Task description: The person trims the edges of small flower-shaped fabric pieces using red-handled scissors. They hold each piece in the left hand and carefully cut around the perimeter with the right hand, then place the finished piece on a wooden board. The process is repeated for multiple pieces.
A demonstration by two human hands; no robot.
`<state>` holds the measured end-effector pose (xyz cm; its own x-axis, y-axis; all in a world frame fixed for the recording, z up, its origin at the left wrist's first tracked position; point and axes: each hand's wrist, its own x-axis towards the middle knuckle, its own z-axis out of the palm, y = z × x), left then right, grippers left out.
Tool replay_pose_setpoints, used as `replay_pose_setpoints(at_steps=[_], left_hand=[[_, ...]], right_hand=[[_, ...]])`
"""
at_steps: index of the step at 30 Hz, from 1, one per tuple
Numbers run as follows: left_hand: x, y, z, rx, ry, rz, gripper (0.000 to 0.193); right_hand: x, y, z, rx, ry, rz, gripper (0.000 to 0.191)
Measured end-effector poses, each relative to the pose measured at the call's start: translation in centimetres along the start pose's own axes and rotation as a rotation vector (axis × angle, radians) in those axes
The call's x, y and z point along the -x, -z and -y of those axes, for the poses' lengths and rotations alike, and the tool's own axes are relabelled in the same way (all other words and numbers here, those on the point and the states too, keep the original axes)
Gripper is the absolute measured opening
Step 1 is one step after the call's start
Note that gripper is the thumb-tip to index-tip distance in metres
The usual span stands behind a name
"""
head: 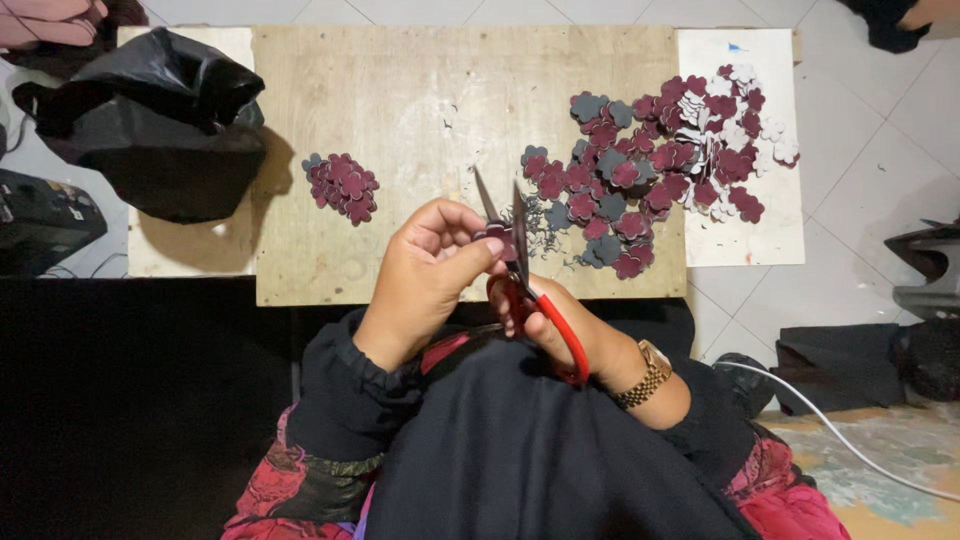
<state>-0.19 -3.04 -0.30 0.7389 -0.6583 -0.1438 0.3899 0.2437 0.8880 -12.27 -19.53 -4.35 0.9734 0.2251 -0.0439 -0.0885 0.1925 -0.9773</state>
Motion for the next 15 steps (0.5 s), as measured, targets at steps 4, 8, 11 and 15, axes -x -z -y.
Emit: replay_pose_setpoints(at_steps=[4,8,11,15], left_hand=[[0.3,-0.4,0.5,0.03,0.014,0.026,0.014],[0.4,-0.3,0.2,-0.009,0.005,-0.004,0.008],[0.5,-0.2,-0.2,-0.025,0.005,-0.006,0.01],[0.5,-0.2,-0.7,-0.041,0.024,-0.008,0.011]], right_hand=[[0.2,0.0,0.4,-0.006,0.037,0.012,0.082],[0.5,-0.1,0.7,-0.028,0.013,0.015,0.093],[0.5,0.1,0.7,-0.002,0.002,0.037,0.094],[0.3,0.4,0.4,0.067,-0.016,0.02,0.098]])
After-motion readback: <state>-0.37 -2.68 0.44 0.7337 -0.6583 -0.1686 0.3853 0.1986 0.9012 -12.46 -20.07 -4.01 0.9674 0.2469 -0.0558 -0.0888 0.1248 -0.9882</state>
